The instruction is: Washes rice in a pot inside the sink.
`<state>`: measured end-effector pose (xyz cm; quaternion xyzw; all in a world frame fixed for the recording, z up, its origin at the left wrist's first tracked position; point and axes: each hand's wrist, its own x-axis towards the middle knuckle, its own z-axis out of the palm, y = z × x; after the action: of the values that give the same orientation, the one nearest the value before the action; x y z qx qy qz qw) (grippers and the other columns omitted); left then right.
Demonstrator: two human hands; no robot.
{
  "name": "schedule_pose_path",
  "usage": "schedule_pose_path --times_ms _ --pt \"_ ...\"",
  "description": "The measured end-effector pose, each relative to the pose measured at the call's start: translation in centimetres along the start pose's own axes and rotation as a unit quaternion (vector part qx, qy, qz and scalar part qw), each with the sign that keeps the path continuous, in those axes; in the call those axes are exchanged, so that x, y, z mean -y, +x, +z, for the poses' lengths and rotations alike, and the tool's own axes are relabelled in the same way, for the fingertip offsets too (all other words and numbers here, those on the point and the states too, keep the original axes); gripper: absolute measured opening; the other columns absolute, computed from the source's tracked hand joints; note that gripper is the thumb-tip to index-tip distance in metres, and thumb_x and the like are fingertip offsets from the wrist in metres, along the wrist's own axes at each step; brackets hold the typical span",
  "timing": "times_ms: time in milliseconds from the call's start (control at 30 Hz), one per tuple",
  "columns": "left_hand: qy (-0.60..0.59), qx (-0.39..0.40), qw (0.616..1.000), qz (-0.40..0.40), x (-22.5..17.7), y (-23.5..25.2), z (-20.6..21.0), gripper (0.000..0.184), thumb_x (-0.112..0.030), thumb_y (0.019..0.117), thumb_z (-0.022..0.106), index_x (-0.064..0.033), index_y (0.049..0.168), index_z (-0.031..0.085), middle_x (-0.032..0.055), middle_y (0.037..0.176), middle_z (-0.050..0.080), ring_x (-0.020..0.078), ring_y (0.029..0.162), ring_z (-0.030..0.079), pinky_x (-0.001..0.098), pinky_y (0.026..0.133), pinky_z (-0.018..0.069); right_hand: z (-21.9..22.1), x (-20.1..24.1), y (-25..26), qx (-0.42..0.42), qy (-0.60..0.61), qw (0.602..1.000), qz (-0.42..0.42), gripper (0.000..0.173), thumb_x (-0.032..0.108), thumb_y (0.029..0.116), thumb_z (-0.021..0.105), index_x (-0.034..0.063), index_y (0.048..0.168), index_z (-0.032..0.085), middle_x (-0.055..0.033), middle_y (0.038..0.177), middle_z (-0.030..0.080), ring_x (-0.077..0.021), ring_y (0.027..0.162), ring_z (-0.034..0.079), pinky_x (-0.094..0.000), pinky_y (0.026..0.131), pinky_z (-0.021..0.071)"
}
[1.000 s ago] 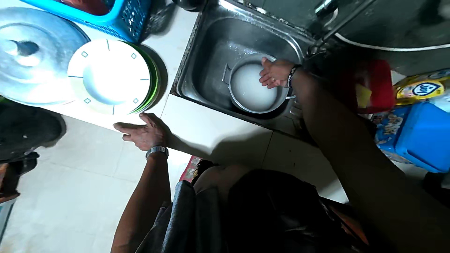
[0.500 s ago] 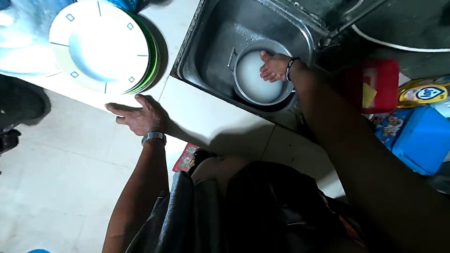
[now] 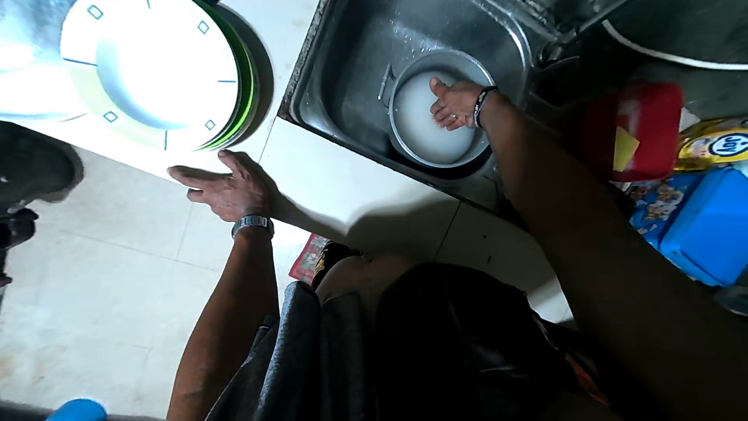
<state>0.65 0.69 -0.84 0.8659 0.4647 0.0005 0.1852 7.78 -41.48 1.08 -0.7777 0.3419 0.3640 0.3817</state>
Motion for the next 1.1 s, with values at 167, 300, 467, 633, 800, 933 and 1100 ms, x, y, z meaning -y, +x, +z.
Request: schedule_pose_path --times_ms 167,300,467,633,800,933,1100 --pt "-0.002 -0.007 1.0 0.001 -0.16 -0.16 -0.05 0.092 -0.07 0.0977 0.038 -0.0184 0.166 0.006 0.0241 0.153 0.044 0.0328 0.117 0.066 0.0478 0.089 0.0577 0.01 -0.25 0.2 0.001 0.009 1.0 0.004 0.078 0.07 0.1037 0.026 0.004 0.123 0.062 -0.0068 0.092 0.057 -0.0161 0.074 0.053 -0.0328 0.07 0.0478" --pt "0.001 -0.011 1.0 0.0 -0.07 0.01 0.21 0.092 -0.071 0.0975 0.037 -0.0189 0.166 0.007 0.0238 0.154 0.043 0.0326 0.118 0.066 0.0473 0.089 0.0579 0.08 -0.54 0.69 0.0 0.022 1.0 0.005 0.073 0.07 0.1039 0.028 0.0065 0.115 0.062 -0.001 0.08 0.049 -0.0119 0.061 0.046 -0.0287 0.059 0.0439" --pt "-0.005 -0.002 1.0 0.007 -0.11 -0.09 -0.09 0.092 -0.07 0.0976 0.038 -0.0182 0.166 0.006 0.024 0.155 0.042 0.0337 0.12 0.065 0.0482 0.089 0.0576 0.19 -0.64 0.85 -0.004 0.02 1.0 0.004 0.072 0.069 0.1044 0.029 0.0061 0.115 0.062 -0.0006 0.078 0.047 -0.0125 0.06 0.045 -0.0293 0.058 0.0434" --pt "-0.007 -0.006 1.0 0.005 0.0 0.02 0.03 0.093 -0.071 0.0971 0.039 -0.0191 0.167 0.006 0.0234 0.155 0.042 0.0328 0.118 0.065 0.0471 0.089 0.0577 0.32 -0.56 0.61 -0.01 0.021 1.0 0.001 0.07 0.068 0.1046 0.029 0.0067 0.112 0.062 0.0 0.078 0.045 -0.0116 0.059 0.042 -0.0284 0.058 0.0413" --pt "-0.012 -0.004 1.0 0.003 0.14 0.16 0.18 0.093 -0.071 0.0968 0.04 -0.0205 0.167 0.006 0.0232 0.156 0.04 0.033 0.12 0.065 0.0474 0.09 0.0575 0.33 -0.55 0.5 -0.011 0.022 1.0 0.012 0.072 0.069 0.1042 0.03 0.0059 0.118 0.062 -0.002 0.083 0.048 -0.0125 0.063 0.045 -0.0288 0.061 0.0426" --pt "-0.02 -0.003 1.0 0.002 0.12 0.01 -0.01 0.093 -0.071 0.0963 0.041 -0.021 0.167 0.007 0.023 0.155 0.042 0.0333 0.119 0.065 0.0488 0.089 0.0574 0.29 -0.72 0.79 -0.004 0.032 0.999 0.008 0.067 0.068 0.1043 0.031 0.0079 0.106 0.061 0.0016 0.074 0.043 -0.0104 0.055 0.041 -0.0267 0.054 0.0401" --pt "-0.017 -0.005 1.0 0.001 0.08 0.07 0.05 0.093 -0.071 0.0967 0.041 -0.0201 0.167 0.006 0.0238 0.155 0.042 0.0339 0.12 0.065 0.0487 0.089 0.0573 0.49 -0.37 0.41 -0.018 0.006 1.0 0.017 0.073 0.07 0.1034 0.031 0.0056 0.119 0.061 -0.0062 0.089 0.054 -0.0166 0.069 0.052 -0.033 0.066 0.0485"
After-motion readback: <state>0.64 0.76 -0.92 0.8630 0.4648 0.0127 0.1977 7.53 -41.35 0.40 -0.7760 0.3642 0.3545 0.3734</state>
